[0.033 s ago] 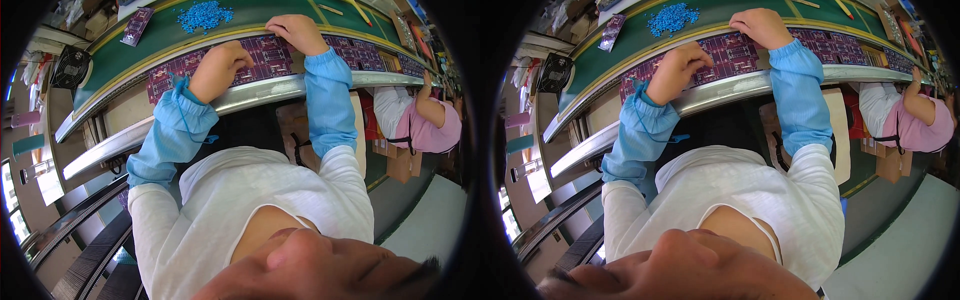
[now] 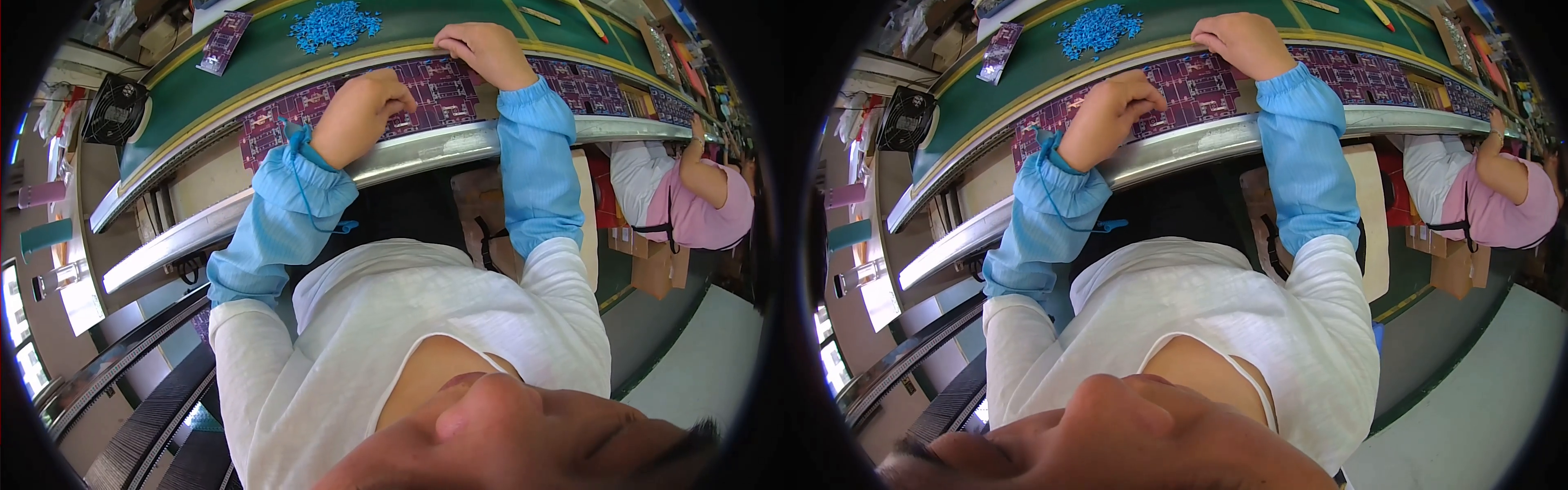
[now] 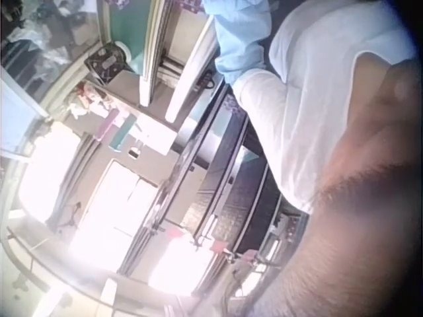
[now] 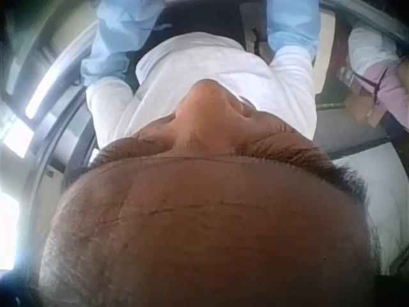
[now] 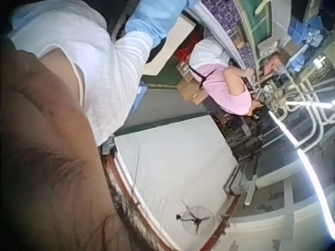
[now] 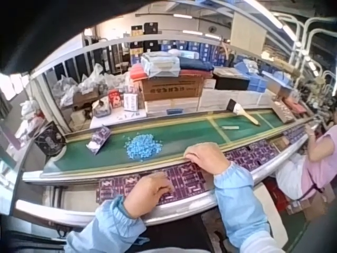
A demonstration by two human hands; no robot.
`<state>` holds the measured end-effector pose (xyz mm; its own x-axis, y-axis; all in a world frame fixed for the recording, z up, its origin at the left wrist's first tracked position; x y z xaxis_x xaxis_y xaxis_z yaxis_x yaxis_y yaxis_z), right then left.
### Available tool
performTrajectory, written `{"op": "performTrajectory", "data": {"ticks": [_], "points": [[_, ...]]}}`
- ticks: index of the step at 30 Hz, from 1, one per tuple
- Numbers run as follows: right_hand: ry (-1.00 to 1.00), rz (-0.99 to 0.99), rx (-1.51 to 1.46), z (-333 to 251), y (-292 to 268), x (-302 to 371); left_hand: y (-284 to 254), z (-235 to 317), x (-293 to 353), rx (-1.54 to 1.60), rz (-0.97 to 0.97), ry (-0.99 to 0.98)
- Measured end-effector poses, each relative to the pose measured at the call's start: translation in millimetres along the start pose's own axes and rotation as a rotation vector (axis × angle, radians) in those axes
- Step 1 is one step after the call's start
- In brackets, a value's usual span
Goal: The person assembles blue electronic components onto a circuit board by hand.
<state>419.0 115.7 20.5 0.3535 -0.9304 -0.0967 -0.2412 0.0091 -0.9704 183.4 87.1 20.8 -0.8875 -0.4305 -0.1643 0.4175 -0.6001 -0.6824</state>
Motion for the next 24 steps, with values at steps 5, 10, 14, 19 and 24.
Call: {"op": "performTrajectory", "data": {"ticks": [5,10,14,19,24], "points": [[-0.033,0.058,-0.014,1,0,4,12,1,-4,0.028,-0.043,-0.046],[-0.049,0.07,-0.056,1,3,3,16,0,-3,-0.043,-0.099,-0.072],[-0.03,0.047,-0.036,1,2,3,21,2,-4,-0.051,-0.106,-0.055],[-0.019,0.033,-0.095,0,-3,3,20,3,-4,-0.069,-0.097,-0.047],[0.03,0.046,-0.101,-8,-8,2,21,1,-4,-0.079,-0.095,-0.041]]}}
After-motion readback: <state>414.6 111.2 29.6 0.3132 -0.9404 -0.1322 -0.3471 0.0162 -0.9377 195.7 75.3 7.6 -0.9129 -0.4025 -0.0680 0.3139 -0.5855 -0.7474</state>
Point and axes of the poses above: each hand's wrist, its own x-axis away from the middle knuckle, its own y-axis out of the palm, z = x × y, the point moved 4 cm from there along -x, towards the middle knuckle, and after that the axes turned 15 degrees about -z, right-handed, at the moved point
